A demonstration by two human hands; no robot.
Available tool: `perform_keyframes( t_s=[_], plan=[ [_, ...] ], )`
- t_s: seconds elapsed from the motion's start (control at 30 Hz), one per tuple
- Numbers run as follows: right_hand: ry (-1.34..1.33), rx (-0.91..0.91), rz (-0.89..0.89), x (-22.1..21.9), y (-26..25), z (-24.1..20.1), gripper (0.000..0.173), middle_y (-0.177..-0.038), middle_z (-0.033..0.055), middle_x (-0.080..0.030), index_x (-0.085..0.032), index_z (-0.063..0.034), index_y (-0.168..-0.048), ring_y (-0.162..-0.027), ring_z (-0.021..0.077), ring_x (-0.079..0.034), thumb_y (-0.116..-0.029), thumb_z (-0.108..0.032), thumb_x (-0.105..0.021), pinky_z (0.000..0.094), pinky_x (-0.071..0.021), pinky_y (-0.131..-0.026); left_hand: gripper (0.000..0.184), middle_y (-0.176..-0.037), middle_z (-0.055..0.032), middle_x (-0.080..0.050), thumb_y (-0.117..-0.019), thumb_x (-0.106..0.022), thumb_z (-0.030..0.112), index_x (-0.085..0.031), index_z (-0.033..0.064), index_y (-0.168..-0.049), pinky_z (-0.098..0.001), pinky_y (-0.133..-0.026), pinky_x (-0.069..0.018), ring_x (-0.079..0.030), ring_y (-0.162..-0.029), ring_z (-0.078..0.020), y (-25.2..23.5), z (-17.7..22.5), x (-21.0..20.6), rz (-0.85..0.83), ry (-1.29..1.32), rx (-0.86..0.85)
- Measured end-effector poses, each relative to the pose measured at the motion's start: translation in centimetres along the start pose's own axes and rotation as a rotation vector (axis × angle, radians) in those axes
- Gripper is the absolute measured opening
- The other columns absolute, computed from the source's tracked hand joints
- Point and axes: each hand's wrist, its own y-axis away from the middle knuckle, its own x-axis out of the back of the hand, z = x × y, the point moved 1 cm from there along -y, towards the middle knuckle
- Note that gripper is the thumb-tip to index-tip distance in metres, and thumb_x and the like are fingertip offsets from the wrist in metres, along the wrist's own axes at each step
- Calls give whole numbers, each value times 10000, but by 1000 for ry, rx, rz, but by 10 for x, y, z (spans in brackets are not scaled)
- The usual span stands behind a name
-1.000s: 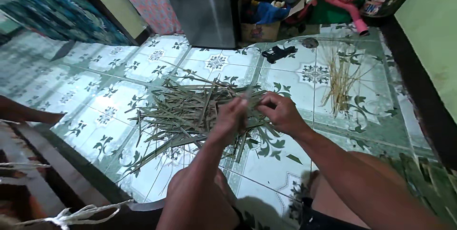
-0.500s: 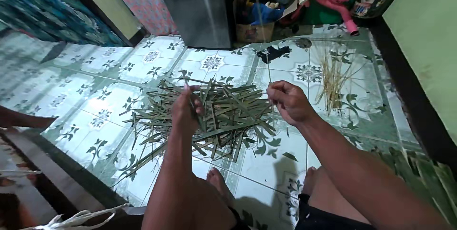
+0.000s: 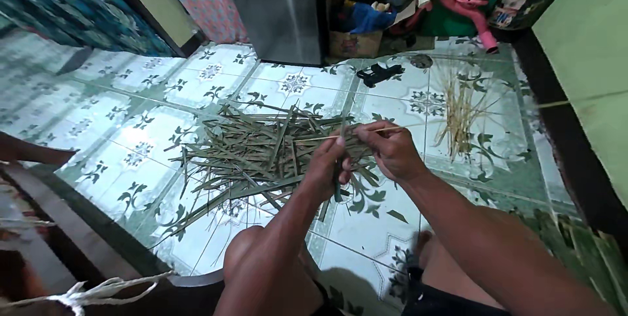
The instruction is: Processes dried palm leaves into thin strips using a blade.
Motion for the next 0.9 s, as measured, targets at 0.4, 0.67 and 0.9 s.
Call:
perform_keyframes(
  t_s=[0.4, 0.67, 0.9],
  plan=[
    [105, -282, 8, 45, -19, -32, 684, -684, -14, -672, -608, -138, -820, -577, 99, -640, -1082, -574, -151, 263, -565, -556, 295, -578, 97, -503, -1088, -410, 397, -592, 231, -1251, -180, -411, -453, -467, -412, -18, 22, 88, 66, 192, 65, -381],
    [1031, 494, -182, 8, -6, -34, 432, -1394, 189, -567, -618, -10, -1341, -1285, 319, -552, -1009, -284, -583, 510, -467, -1067, 343, -586, 54, -512, -1051, -533, 422, -603, 179, -1284, -192, -408, -470, -481, -413, -34, 29, 81, 54, 172, -16, -358],
    [984, 320, -453, 9, -5, -14, 287, -952, 105, -741, -743, -37, -1142, -814, 193, -702, -1040, -191, -523, 388, -589, -790, 352, -589, 53, -499, -1039, -555, 415, -605, 175, -1291, -196, -409, -471, -482, -419, -41, 25, 75, 52, 132, -33, -323]
  ],
)
